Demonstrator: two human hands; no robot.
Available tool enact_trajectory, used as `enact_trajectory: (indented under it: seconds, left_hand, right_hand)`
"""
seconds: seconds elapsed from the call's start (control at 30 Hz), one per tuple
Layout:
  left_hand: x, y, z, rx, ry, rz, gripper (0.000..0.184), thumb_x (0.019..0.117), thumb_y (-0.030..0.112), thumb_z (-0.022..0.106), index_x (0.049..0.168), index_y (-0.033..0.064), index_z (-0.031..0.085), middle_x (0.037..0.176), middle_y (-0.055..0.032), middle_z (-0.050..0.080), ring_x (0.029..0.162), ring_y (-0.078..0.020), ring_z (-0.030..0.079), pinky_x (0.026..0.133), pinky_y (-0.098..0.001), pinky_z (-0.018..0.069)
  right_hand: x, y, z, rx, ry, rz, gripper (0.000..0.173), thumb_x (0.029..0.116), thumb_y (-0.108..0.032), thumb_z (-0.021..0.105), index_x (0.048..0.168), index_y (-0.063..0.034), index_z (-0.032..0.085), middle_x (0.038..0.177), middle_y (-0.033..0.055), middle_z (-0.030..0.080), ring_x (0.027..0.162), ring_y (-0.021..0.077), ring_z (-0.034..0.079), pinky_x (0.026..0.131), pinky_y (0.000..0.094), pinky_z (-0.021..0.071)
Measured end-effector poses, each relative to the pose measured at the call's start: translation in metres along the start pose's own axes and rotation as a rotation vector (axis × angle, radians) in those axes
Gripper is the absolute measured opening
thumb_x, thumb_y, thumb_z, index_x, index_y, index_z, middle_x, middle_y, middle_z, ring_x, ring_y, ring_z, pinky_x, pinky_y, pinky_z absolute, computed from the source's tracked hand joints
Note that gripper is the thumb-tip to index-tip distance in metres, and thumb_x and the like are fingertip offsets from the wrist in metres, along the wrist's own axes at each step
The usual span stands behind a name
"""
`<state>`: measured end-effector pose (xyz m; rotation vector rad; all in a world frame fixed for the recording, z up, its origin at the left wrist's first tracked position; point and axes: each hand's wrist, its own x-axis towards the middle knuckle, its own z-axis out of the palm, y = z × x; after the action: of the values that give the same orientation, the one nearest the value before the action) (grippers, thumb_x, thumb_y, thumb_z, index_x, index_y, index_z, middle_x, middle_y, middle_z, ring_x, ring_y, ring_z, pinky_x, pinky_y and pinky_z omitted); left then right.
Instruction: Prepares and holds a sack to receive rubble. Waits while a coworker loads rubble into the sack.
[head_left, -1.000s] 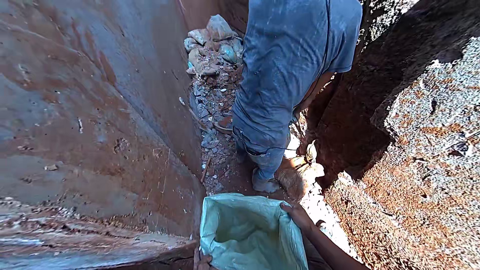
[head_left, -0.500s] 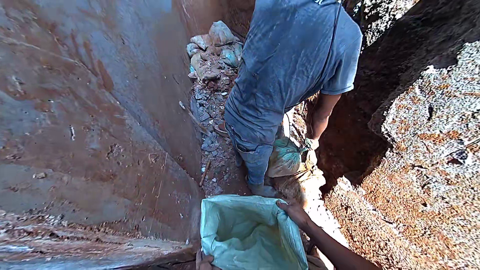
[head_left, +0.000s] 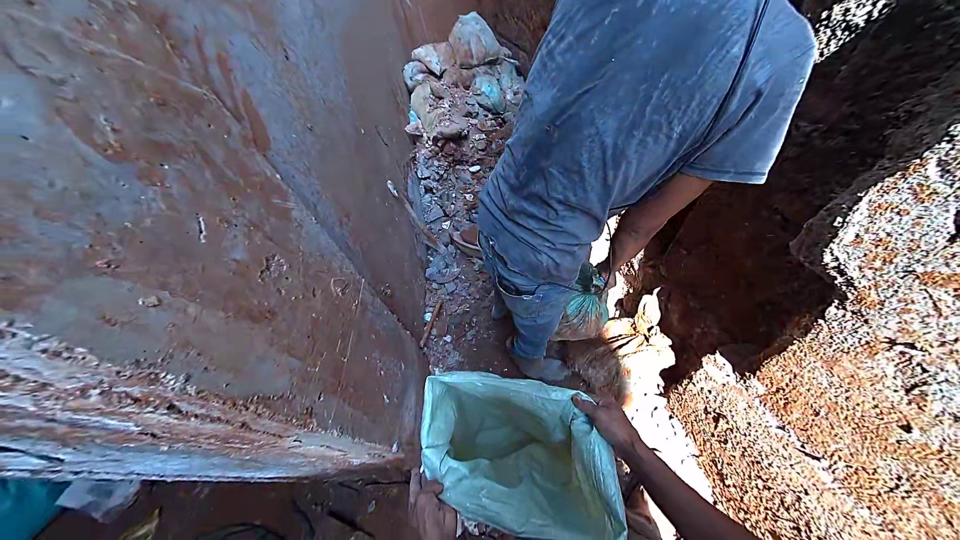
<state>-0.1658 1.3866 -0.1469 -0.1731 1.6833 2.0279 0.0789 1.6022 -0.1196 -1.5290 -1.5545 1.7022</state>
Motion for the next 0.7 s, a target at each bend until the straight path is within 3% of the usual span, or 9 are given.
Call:
enact_trajectory:
  seconds: [0.1, 0.4, 0.53, 0.7]
  left_hand:
    - [0.000, -0.011, -0.006, -0.004, 0.000, 0.008, 0.068, 0.0839, -0.018, 0.040, 0.151, -0.0051, 0.033, 0.146, -0.0255, 0.044, 0.119, -0.0262, 0.053, 0.097, -0.0415, 0.0494]
    - [-0.002, -0.026, -0.015, -0.032, 0.045, 0.000, 0.072, 0.0819, -0.019, 0.040, 0.152, -0.0051, 0.033, 0.151, -0.0264, 0.041, 0.125, -0.0292, 0.051, 0.102, -0.0439, 0.0476]
    - [0.000, -0.026, -0.017, -0.008, 0.040, 0.014, 0.070, 0.0813, -0.018, 0.041, 0.150, -0.0043, 0.037, 0.146, -0.0248, 0.047, 0.121, -0.0279, 0.054, 0.098, -0.0434, 0.0495]
    - [-0.004, -0.019, -0.015, 0.018, 0.029, 0.010, 0.068, 0.0836, -0.018, 0.040, 0.150, -0.0042, 0.036, 0.147, -0.0248, 0.045, 0.122, -0.0283, 0.053, 0.100, -0.0429, 0.0482]
  right_hand:
    - [-0.003, -0.006, 0.000, -0.030, -0.021, 0.006, 0.031, 0.1030, -0.032, 0.061, 0.100, -0.0054, 0.076, 0.091, 0.0110, 0.073, 0.087, 0.0206, 0.069, 0.086, 0.0467, 0.0548]
    - [-0.001, -0.009, 0.000, -0.118, -0.040, 0.002, 0.031, 0.1033, -0.033, 0.061, 0.098, -0.0065, 0.077, 0.091, 0.0100, 0.073, 0.088, 0.0198, 0.068, 0.086, 0.0465, 0.0537]
    - [0.002, -0.006, 0.003, -0.163, -0.044, 0.005, 0.033, 0.1016, -0.039, 0.063, 0.099, -0.0096, 0.078, 0.094, 0.0097, 0.074, 0.092, 0.0216, 0.069, 0.088, 0.0503, 0.0525]
    - [0.003, 0.002, 0.003, -0.125, -0.059, -0.016, 0.031, 0.1029, -0.035, 0.061, 0.099, -0.0088, 0.077, 0.092, 0.0088, 0.074, 0.089, 0.0196, 0.069, 0.087, 0.0473, 0.0533]
